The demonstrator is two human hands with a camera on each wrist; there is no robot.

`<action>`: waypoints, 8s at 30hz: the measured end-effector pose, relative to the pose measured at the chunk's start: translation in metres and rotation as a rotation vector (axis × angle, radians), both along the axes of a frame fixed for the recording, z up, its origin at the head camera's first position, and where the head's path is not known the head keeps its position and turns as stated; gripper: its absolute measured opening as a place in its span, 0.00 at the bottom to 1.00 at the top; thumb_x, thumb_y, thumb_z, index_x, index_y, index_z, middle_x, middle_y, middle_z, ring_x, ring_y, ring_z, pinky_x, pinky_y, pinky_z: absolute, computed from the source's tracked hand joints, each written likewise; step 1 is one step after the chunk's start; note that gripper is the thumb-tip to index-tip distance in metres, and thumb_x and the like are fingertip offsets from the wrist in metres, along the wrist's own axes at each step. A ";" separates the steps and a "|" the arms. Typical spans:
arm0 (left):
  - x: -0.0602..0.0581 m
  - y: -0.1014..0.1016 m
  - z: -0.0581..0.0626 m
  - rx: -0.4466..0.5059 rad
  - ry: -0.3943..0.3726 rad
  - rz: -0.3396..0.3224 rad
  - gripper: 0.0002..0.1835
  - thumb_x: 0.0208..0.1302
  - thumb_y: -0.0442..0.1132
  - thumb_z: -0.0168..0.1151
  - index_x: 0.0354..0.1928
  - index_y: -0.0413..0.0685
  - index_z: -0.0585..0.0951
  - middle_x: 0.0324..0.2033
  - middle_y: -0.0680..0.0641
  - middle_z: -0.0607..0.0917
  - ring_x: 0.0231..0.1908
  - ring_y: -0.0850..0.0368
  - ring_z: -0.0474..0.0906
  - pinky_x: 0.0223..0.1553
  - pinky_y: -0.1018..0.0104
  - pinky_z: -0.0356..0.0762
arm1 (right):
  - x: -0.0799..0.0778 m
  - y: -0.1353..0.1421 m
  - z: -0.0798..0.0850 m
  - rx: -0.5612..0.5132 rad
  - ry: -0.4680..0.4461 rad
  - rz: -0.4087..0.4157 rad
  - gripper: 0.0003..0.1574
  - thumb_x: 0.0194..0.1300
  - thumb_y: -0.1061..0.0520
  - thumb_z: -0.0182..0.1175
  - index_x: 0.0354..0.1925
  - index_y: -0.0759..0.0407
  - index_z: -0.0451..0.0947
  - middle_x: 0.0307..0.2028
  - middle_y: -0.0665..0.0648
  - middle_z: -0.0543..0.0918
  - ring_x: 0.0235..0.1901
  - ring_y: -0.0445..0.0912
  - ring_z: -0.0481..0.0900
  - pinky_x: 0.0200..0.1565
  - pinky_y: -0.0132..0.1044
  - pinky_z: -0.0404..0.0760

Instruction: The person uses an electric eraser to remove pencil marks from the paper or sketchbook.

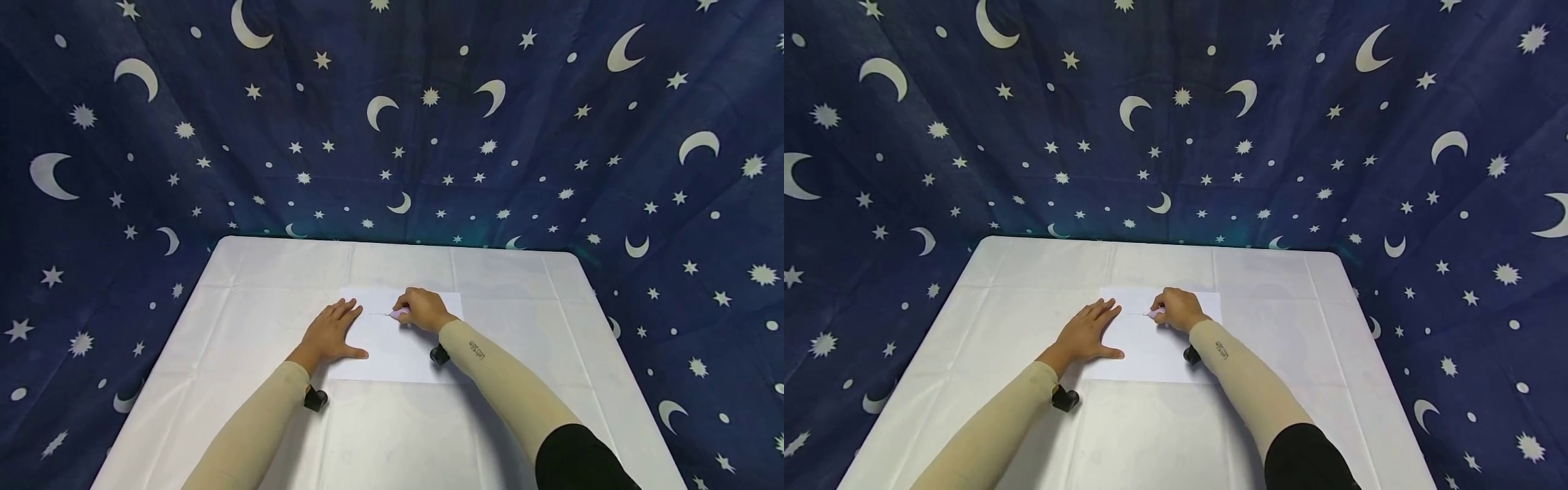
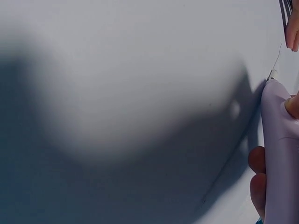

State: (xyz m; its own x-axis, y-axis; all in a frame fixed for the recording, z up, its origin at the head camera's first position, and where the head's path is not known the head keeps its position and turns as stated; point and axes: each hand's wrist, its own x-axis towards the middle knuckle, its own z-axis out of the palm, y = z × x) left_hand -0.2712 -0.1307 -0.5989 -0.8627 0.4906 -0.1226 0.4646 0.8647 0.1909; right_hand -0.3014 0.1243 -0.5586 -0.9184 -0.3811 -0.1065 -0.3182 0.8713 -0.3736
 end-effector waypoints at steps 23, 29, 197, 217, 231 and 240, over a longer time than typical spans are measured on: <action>-0.001 -0.001 0.002 0.004 0.011 0.002 0.61 0.45 0.80 0.61 0.76 0.54 0.59 0.77 0.48 0.55 0.76 0.44 0.48 0.75 0.48 0.48 | -0.002 0.003 -0.001 -0.008 0.003 0.010 0.11 0.57 0.52 0.71 0.42 0.46 0.89 0.33 0.45 0.80 0.33 0.39 0.75 0.41 0.36 0.78; -0.001 0.000 0.001 -0.009 -0.006 0.005 0.61 0.45 0.80 0.60 0.77 0.55 0.57 0.77 0.49 0.54 0.76 0.45 0.46 0.76 0.48 0.46 | -0.002 -0.001 0.002 -0.005 -0.001 0.012 0.11 0.58 0.52 0.71 0.41 0.47 0.89 0.32 0.46 0.80 0.32 0.39 0.74 0.39 0.36 0.77; -0.002 -0.003 -0.007 0.042 0.018 0.007 0.61 0.44 0.80 0.61 0.76 0.55 0.59 0.77 0.49 0.54 0.77 0.46 0.46 0.75 0.46 0.46 | -0.004 -0.007 0.014 0.212 0.196 0.202 0.10 0.55 0.52 0.73 0.38 0.45 0.89 0.30 0.41 0.75 0.29 0.33 0.73 0.37 0.30 0.77; -0.004 -0.003 -0.013 0.043 0.042 -0.005 0.61 0.43 0.82 0.58 0.76 0.56 0.59 0.77 0.49 0.54 0.77 0.46 0.46 0.75 0.45 0.46 | -0.004 -0.016 0.015 0.234 0.202 0.207 0.10 0.56 0.52 0.72 0.39 0.46 0.89 0.31 0.43 0.77 0.31 0.36 0.76 0.41 0.32 0.80; -0.002 -0.002 -0.007 0.035 0.016 0.008 0.60 0.45 0.80 0.60 0.77 0.56 0.58 0.77 0.50 0.54 0.77 0.46 0.45 0.76 0.46 0.45 | -0.005 -0.015 0.017 0.240 0.208 0.223 0.10 0.56 0.52 0.72 0.39 0.46 0.89 0.31 0.43 0.77 0.31 0.35 0.77 0.40 0.32 0.80; -0.001 -0.003 -0.002 0.035 -0.001 0.006 0.60 0.45 0.80 0.60 0.77 0.55 0.58 0.77 0.49 0.53 0.77 0.46 0.44 0.76 0.46 0.44 | -0.005 -0.028 0.016 0.262 0.217 0.243 0.11 0.57 0.52 0.70 0.41 0.45 0.89 0.32 0.43 0.78 0.32 0.35 0.78 0.42 0.31 0.81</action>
